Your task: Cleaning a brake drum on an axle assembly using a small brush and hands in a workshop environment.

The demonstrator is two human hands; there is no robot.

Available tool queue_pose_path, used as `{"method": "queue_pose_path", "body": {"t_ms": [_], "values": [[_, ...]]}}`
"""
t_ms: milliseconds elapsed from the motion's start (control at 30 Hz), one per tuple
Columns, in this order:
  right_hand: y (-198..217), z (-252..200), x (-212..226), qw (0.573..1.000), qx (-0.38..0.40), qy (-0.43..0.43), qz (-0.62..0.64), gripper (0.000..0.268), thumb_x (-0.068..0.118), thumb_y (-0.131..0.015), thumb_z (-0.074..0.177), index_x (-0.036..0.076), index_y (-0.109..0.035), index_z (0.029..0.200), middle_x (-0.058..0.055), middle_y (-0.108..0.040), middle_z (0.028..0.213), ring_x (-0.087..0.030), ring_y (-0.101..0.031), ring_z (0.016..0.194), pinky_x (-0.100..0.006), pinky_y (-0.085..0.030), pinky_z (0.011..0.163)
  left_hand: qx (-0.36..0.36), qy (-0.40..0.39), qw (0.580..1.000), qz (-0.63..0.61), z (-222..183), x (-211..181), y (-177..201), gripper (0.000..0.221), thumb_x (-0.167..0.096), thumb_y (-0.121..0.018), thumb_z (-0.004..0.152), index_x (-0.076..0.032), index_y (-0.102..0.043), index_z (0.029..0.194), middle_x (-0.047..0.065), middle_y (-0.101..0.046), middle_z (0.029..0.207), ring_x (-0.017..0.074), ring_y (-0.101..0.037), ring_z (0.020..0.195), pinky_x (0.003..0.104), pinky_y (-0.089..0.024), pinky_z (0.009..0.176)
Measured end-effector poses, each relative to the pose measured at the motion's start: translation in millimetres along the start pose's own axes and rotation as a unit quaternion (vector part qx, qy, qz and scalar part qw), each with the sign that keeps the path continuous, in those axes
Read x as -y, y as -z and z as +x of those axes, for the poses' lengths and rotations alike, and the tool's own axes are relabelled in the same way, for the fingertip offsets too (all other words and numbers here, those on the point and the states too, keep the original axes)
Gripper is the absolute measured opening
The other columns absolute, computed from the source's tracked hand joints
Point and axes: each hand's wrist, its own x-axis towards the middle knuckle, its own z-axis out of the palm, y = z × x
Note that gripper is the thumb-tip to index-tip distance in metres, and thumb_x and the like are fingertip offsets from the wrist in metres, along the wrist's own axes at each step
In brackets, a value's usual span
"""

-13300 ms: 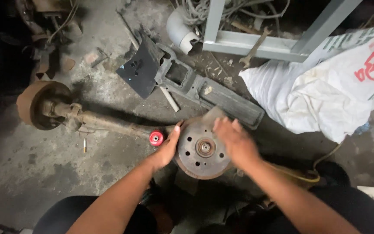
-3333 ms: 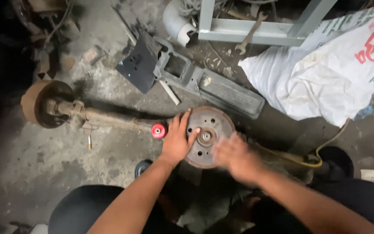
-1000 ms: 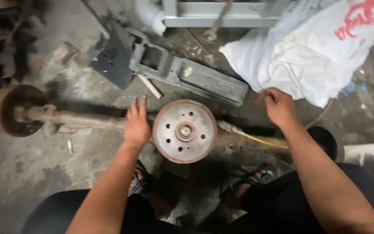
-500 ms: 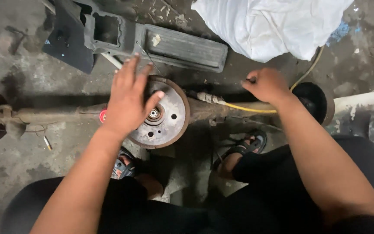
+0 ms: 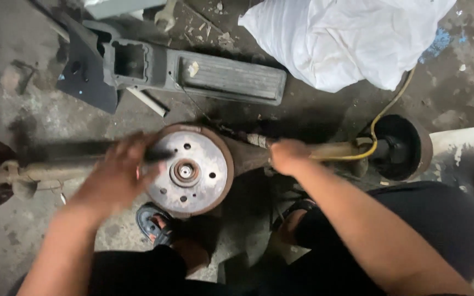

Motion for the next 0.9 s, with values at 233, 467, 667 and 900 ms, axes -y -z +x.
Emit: {"method": "queue_pose_path", "body": {"t_ms": [233,467,667,900], "values": [[-27,69,-22,0.999,0.014,-0.023,-0.026,0.029,0.006,-0.056,0.099,0.010,-0.069,0.074,-0.008,-0.060,0.065,-0.023,-0.052,0.053,-0.039,-0.041,0.048,0.052,-0.022,0.997,-0.048,3,27,-45,0.095,-0.060,-0.054,0.087,-0.026,-0.009,0.163,0.012,-0.013,0.169,0.0336,-0.013,0.156,0.054,-0.034,0.109],[55,46,-43,0.997,0.008,-0.032,0.070,0.038,0.034,-0.048,0.104,0.033,-0.059,0.140,-0.007,-0.071,0.122,-0.029,-0.069,0.101,-0.040,-0.053,0.083,0.091,0.018,0.992,-0.087,22,30,-39,0.097,-0.059,-0.055,0.087,-0.024,-0.008,0.163,0.007,-0.018,0.168,0.0314,-0.020,0.152,0.052,-0.034,0.110],[35,85,-75,0.984,-0.175,-0.005,0.036,0.037,0.031,-0.059,0.097,0.024,-0.064,0.133,-0.015,-0.063,0.122,-0.037,-0.069,0.083,-0.049,-0.055,0.069,0.037,-0.080,0.995,-0.054,33,40,-53,0.108,-0.050,-0.073,0.082,-0.006,-0.014,0.160,0.019,-0.024,0.164,0.0392,-0.027,0.148,0.051,-0.042,0.105],[-32,137,-45,0.766,-0.475,0.246,-0.356,0.013,0.017,-0.060,0.086,0.023,-0.071,0.090,-0.011,-0.065,0.112,-0.027,-0.059,0.070,-0.044,-0.041,0.077,0.029,-0.085,0.996,0.003,25,35,-62,0.115,-0.059,-0.072,0.083,-0.003,-0.009,0.161,0.030,-0.020,0.162,0.0452,-0.028,0.146,0.051,-0.044,0.101]]}}
